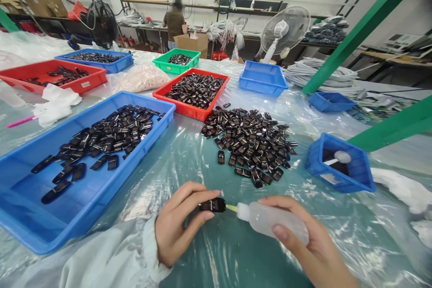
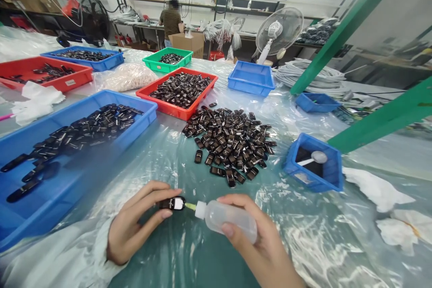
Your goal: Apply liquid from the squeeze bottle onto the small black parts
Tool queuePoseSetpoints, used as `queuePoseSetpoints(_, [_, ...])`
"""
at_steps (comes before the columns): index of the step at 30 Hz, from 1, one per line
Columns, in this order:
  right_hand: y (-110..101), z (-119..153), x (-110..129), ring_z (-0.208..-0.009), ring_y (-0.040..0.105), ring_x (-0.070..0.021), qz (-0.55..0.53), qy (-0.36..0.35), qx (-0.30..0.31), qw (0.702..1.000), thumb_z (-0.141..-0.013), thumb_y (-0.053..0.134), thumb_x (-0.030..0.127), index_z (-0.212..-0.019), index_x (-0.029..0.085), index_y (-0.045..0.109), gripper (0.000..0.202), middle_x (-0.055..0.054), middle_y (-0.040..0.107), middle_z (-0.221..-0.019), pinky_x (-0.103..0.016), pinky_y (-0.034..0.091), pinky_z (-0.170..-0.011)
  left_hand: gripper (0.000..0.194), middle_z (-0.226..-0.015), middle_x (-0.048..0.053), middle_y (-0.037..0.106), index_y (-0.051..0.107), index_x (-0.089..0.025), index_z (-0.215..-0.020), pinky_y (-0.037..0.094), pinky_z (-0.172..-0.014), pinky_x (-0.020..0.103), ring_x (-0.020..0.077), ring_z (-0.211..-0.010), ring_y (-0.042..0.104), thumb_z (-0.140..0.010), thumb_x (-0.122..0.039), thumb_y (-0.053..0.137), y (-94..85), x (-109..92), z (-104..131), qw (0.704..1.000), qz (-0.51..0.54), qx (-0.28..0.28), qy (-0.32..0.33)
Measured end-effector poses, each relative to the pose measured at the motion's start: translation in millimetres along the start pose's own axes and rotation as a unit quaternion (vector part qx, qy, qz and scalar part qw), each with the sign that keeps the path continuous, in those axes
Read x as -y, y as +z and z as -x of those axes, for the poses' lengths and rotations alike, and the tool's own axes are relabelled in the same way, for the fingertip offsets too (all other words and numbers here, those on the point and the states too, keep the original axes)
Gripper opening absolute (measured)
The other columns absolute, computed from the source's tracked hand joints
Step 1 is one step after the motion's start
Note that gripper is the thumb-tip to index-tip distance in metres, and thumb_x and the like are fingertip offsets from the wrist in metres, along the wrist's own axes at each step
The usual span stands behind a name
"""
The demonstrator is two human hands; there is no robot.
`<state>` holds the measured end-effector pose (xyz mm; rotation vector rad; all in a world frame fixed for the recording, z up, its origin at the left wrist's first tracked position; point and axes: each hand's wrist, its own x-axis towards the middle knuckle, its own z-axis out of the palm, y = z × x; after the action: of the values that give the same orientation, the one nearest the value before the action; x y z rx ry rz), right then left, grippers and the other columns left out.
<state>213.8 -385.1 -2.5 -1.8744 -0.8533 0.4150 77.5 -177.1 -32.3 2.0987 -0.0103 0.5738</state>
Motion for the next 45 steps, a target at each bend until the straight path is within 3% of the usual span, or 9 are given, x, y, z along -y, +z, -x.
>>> queuePoseSetpoints(3, [-4, -1, -5, -0.068, 0.062, -0.0163, 0.009, -0.011, 0.032, 0.999, -0.093, 0.049, 0.049, -0.105, 0.033, 0.060, 0.022, -0.001, 0.065, -0.093, -0.019, 0.050, -0.052, 0.031, -0.108, 0.006, 0.052, 0.053, -0.025, -0.123, 0.043, -0.085, 0.024, 0.0166, -0.097, 0.053, -0.095, -0.014, 0.047, -1.8, -1, -1, 1.000, 0.005, -0.001, 0.010])
queuePoseSetpoints(13, [-4, -4, -5, -0.071, 0.062, -0.0137, -0.043, 0.016, 0.055, 0.997, -0.092, 0.050, 0.054, -0.103, 0.040, 0.062, 0.022, 0.002, 0.064, -0.094, -0.014, 0.049, -0.057, 0.030, -0.106, 0.007, 0.053, 0.054, -0.022, -0.122, 0.044, -0.083, 0.025, 0.0171, -0.096, 0.053, -0.094, -0.014, 0.047, -1.3, -1, 1, 0.999, -0.019, -0.003, 0.027])
queuePoseSetpoints(19, [1, -2, 11, -0.068, 0.057, -0.0137, -0.090, 0.096, 0.007, 0.991, -0.081, 0.059, 0.066, -0.092, 0.036, 0.068, 0.033, 0.002, 0.063, -0.085, -0.015, 0.045, -0.058, 0.030, -0.105, 0.007, 0.053, 0.052, -0.024, -0.124, 0.044, -0.082, 0.026, 0.0174, -0.095, 0.053, -0.096, -0.016, 0.046, -1.8, 1, 3, 0.999, -0.036, 0.007, 0.036])
queuePoseSetpoints(23, [1, -2, 16, -0.069, 0.057, -0.0153, -0.089, 0.121, 0.011, 0.989, -0.078, 0.059, 0.068, -0.090, 0.033, 0.068, 0.038, 0.001, 0.063, -0.083, -0.017, 0.044, -0.057, 0.029, -0.105, 0.006, 0.052, 0.052, -0.024, -0.123, 0.043, -0.081, 0.024, 0.0156, -0.095, 0.053, -0.097, -0.016, 0.045, -1.8, 0, 3, 0.998, -0.039, 0.012, 0.040])
queuePoseSetpoints(34, [-8, -4, 9, -0.072, 0.059, -0.0179, -0.054, 0.101, 0.060, 0.992, -0.082, 0.053, 0.069, -0.094, 0.032, 0.066, 0.041, 0.000, 0.063, -0.087, -0.021, 0.044, -0.057, 0.027, -0.102, 0.006, 0.051, 0.052, -0.021, -0.123, 0.041, -0.078, 0.025, 0.0155, -0.092, 0.050, -0.097, -0.018, 0.045, -1.5, -1, 3, 0.998, -0.036, 0.015, 0.052])
queuePoseSetpoints(45, [-11, -4, 4, -0.078, 0.060, -0.0190, -0.047, 0.083, 0.069, 0.993, -0.083, 0.053, 0.068, -0.096, 0.033, 0.065, 0.039, -0.002, 0.063, -0.091, -0.020, 0.046, -0.058, 0.027, -0.102, 0.005, 0.052, 0.053, -0.023, -0.123, 0.041, -0.079, 0.025, 0.0157, -0.092, 0.050, -0.097, -0.018, 0.046, 0.3, -1, 5, 0.998, -0.032, 0.014, 0.049])
